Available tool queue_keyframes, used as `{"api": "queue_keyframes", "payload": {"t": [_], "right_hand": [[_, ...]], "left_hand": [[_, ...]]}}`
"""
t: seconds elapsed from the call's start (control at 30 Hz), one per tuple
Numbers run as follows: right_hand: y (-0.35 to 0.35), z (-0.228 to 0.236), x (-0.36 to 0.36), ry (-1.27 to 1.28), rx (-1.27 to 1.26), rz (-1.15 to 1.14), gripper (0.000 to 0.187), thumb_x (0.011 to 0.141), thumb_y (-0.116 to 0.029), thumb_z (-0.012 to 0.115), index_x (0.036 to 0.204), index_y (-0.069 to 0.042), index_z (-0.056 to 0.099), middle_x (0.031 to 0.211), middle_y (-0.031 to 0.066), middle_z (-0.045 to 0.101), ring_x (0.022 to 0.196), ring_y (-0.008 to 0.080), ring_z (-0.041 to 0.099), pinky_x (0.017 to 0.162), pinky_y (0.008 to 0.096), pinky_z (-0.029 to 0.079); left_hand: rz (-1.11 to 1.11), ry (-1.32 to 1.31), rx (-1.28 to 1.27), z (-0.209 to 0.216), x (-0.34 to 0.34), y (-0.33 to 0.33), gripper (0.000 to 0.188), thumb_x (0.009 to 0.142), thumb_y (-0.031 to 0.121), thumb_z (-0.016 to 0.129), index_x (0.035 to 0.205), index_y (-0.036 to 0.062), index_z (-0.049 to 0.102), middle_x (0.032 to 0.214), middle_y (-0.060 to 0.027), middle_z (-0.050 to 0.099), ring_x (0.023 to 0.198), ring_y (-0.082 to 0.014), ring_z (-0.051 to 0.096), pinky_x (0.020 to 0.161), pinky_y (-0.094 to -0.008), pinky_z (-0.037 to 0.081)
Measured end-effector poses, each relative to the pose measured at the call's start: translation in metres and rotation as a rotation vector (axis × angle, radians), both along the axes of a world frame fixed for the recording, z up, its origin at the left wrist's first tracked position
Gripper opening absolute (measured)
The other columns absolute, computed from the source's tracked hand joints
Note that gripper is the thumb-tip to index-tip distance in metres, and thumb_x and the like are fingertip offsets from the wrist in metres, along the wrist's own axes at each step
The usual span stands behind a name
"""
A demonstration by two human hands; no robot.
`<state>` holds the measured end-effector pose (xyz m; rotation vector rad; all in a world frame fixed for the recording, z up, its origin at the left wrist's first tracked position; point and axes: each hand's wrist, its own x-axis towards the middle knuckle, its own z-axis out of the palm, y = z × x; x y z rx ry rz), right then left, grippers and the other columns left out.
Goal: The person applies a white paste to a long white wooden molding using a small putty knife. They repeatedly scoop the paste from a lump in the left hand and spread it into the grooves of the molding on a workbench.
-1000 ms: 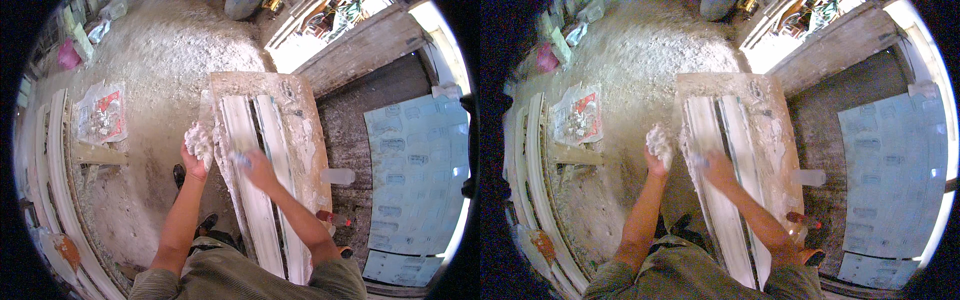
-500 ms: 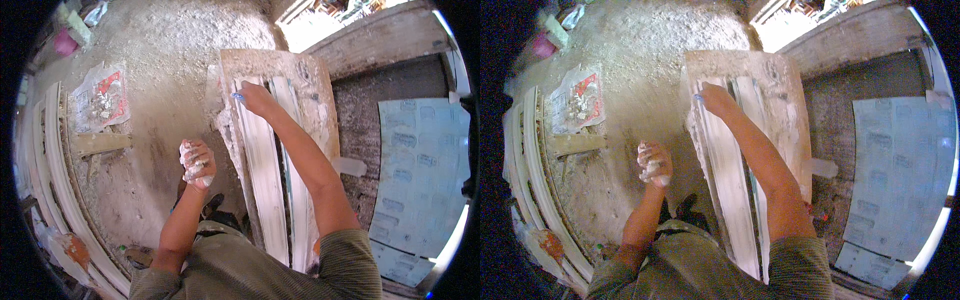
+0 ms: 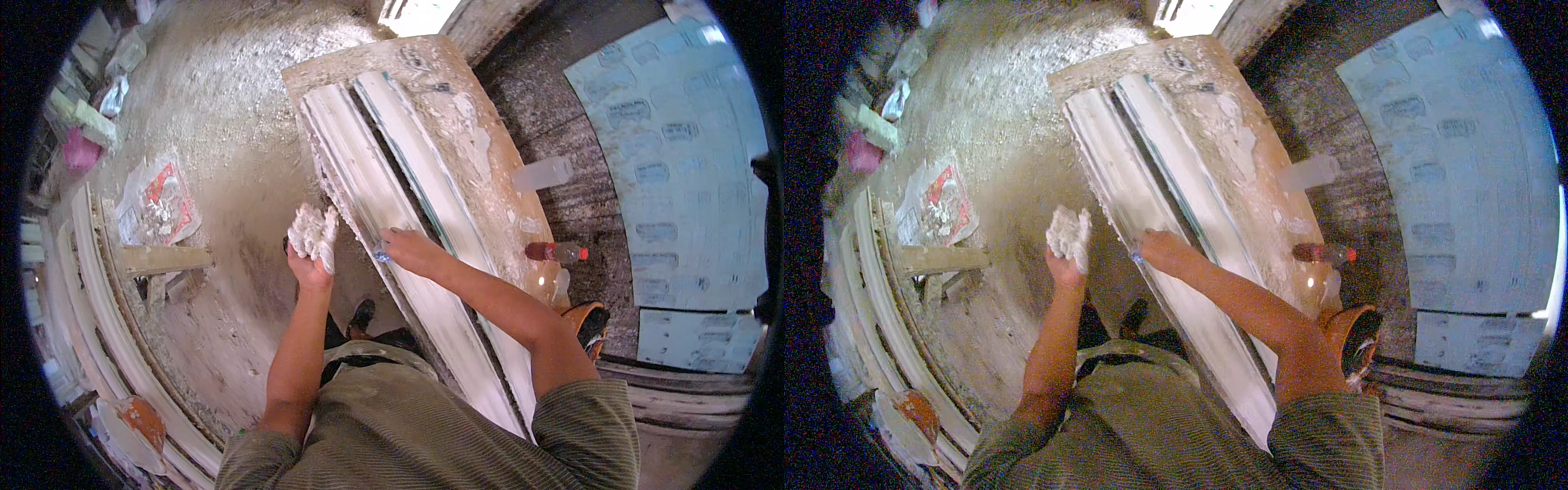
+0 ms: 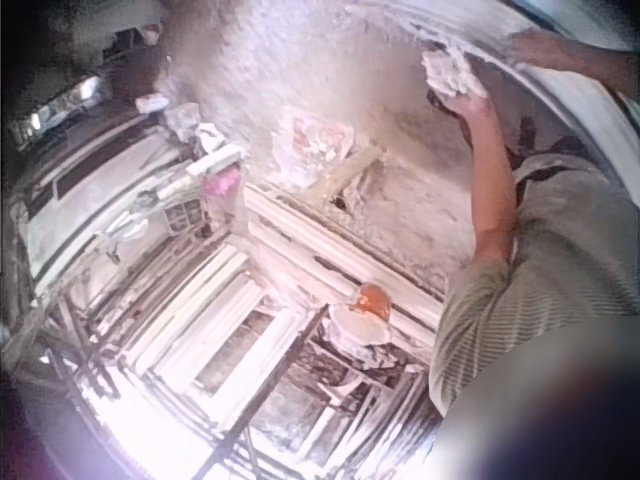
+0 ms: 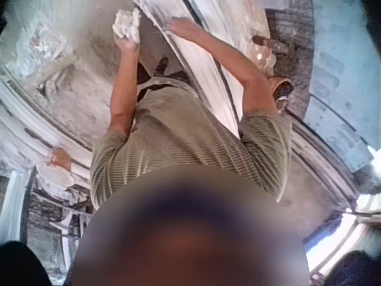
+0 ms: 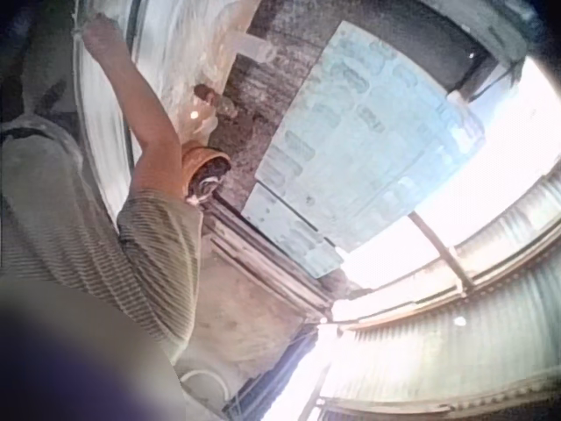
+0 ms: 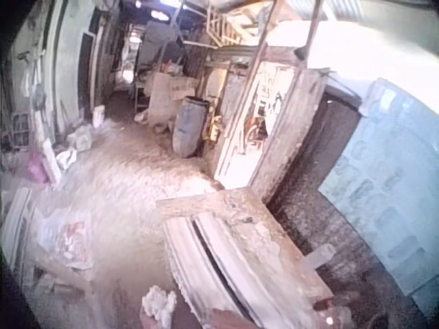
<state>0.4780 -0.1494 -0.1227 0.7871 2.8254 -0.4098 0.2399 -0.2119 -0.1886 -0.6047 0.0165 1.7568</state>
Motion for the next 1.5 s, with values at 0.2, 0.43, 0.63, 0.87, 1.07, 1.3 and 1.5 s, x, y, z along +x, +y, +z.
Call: {"api": "queue_keyframes", "payload": {"t": [0.2,0.43,0.63,0.87,1.07,1.3,1.5], "right_hand": [[-0.048,-0.010,0.031,0.076,-0.055,-0.085,0.022,0.089,-0.016,0.055,0.098,0.005,0.053,0.083,0.0245,0.066,0.082,0.0418,0.069,0.074,0.0504,0.056],[-0.054,0.047,0.067,-0.051,-0.431,-0.132,0.025,0.072,-0.023,0.075,0.083,-0.001,0.070,0.087,0.0211,0.068,0.077,0.0382,0.065,0.070,0.0449,0.051],[-0.080,0.054,0.080,0.520,-0.750,-0.742,0.040,0.082,-0.018,0.074,0.115,0.003,0.065,0.101,0.0115,0.070,0.095,0.0169,0.064,0.085,0.0320,0.050],[-0.152,0.063,0.020,1.055,-0.660,-0.915,0.045,0.088,-0.014,0.067,0.127,0.003,0.053,0.116,0.0151,0.064,0.105,0.0241,0.062,0.092,0.0360,0.049],[-0.174,0.087,-0.024,0.487,0.089,-0.512,0.037,0.081,-0.008,0.063,0.114,0.005,0.052,0.111,0.0212,0.053,0.096,0.0369,0.060,0.081,0.0436,0.052],[-0.179,0.100,-0.021,0.176,0.002,-0.315,0.034,0.085,-0.014,0.057,0.113,0.003,0.052,0.104,0.0177,0.052,0.089,0.0327,0.061,0.074,0.0403,0.052],[-0.085,0.079,-0.013,0.176,-0.450,-0.614,0.029,0.084,-0.017,0.066,0.108,-0.003,0.060,0.093,0.0183,0.059,0.095,0.0358,0.062,0.080,0.0476,0.051]], "left_hand": [[-0.178,0.013,-0.024,-0.056,0.048,-0.075,0.046,0.095,0.024,0.034,0.120,-0.0062,0.057,0.123,-0.0250,0.060,0.118,-0.0424,0.056,0.108,-0.0685,0.032],[-0.297,0.051,-0.203,-0.021,0.073,-0.098,0.047,0.097,0.022,0.032,0.127,-0.0088,0.051,0.129,-0.0284,0.055,0.121,-0.0476,0.052,0.108,-0.0682,0.034],[-0.278,-0.004,-0.096,0.041,0.077,-0.093,0.046,0.099,0.019,0.033,0.130,-0.0110,0.049,0.132,-0.0286,0.055,0.123,-0.0447,0.053,0.110,-0.0534,0.042],[-0.335,0.073,0.350,0.079,0.097,-0.092,0.041,0.098,0.023,0.037,0.117,-0.0057,0.059,0.116,-0.0197,0.065,0.109,-0.0326,0.061,0.100,-0.0454,0.049],[-0.361,0.895,-0.182,0.059,0.091,-0.101,0.044,0.096,0.027,0.035,0.118,-0.0029,0.059,0.118,-0.0188,0.065,0.109,-0.0342,0.062,0.099,-0.0459,0.049],[-0.148,0.386,-0.160,0.043,0.054,-0.078,0.051,0.096,0.026,0.034,0.135,-0.0010,0.052,0.135,-0.0183,0.057,0.125,-0.0364,0.053,0.107,-0.0518,0.042],[0.011,0.137,0.008,0.057,0.005,-0.037,0.046,0.099,0.026,0.036,0.136,0.0017,0.050,0.141,-0.0151,0.052,0.130,-0.0346,0.049,0.117,-0.0544,0.029]]}}
